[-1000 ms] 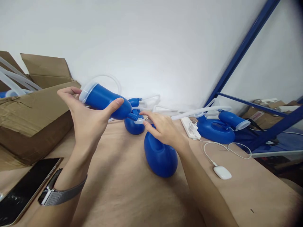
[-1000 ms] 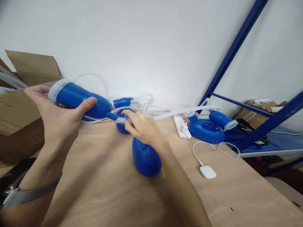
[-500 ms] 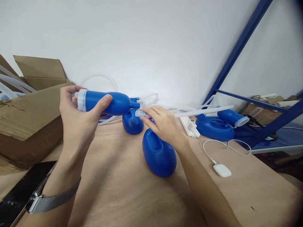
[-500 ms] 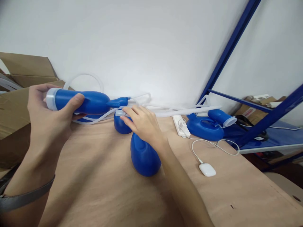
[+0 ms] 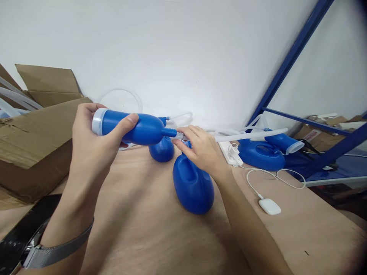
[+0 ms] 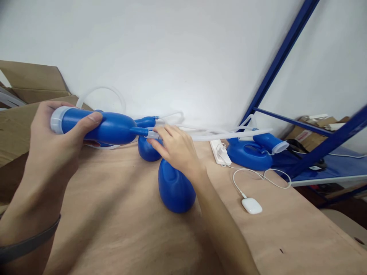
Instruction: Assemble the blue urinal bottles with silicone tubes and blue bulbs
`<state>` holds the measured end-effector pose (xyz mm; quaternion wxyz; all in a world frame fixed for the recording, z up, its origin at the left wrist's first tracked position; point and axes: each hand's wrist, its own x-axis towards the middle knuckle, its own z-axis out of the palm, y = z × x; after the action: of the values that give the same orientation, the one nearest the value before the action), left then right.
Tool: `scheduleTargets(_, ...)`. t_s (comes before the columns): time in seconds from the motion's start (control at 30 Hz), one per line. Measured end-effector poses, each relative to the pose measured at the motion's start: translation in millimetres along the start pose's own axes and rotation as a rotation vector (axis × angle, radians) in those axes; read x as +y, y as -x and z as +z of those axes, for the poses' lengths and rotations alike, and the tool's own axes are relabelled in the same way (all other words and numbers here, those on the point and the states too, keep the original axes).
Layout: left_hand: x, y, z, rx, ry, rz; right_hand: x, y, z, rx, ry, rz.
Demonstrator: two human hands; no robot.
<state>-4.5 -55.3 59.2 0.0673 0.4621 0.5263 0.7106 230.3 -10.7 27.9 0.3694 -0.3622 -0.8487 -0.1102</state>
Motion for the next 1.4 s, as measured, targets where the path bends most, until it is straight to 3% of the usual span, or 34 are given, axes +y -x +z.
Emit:
scheduleTargets(0.37, -12, -9, -3.5, -0.011, -0.047, -0.028, 2, 1, -3, 0.014, -0.014, 0.012)
scheduleTargets(0.6, -11, -6, -9.6, -0.158, -0.260, 0.109, 3, 2, 0, 0.011, 0.108, 0.000)
scheduleTargets(0.73, -9, -7, -12.9, -0.177, -0.316, 0.149, 5, 2, -1, -0.014, 0.162, -0.028)
scheduleTargets(0.83, -17, -14, -16.5, -0.278, -0.248, 0.087, 6, 3, -3, -0.023, 0.133, -0.078)
scheduleTargets(0.97, -29, -23, -17.3, -0.423, 0.085, 0.074, 2, 3, -4, 0.015, 0.006, -0.120)
scheduleTargets(1.07, -29, -22, -12.9, -0.384, 0.285, 0.087, -5, 3, -8, 0.087, -0.137, -0.135)
scheduleTargets(1.2, -21, -14, -8.9, -0.342, 0.310, 0.130, -12, 6, -21, 0.130, -0.155, -0.145)
scheduleTargets(1.4, -16, -8, -11.1, -0.301, 0.272, 0.374, -16, 10, -35, 0.089, -0.173, -0.176)
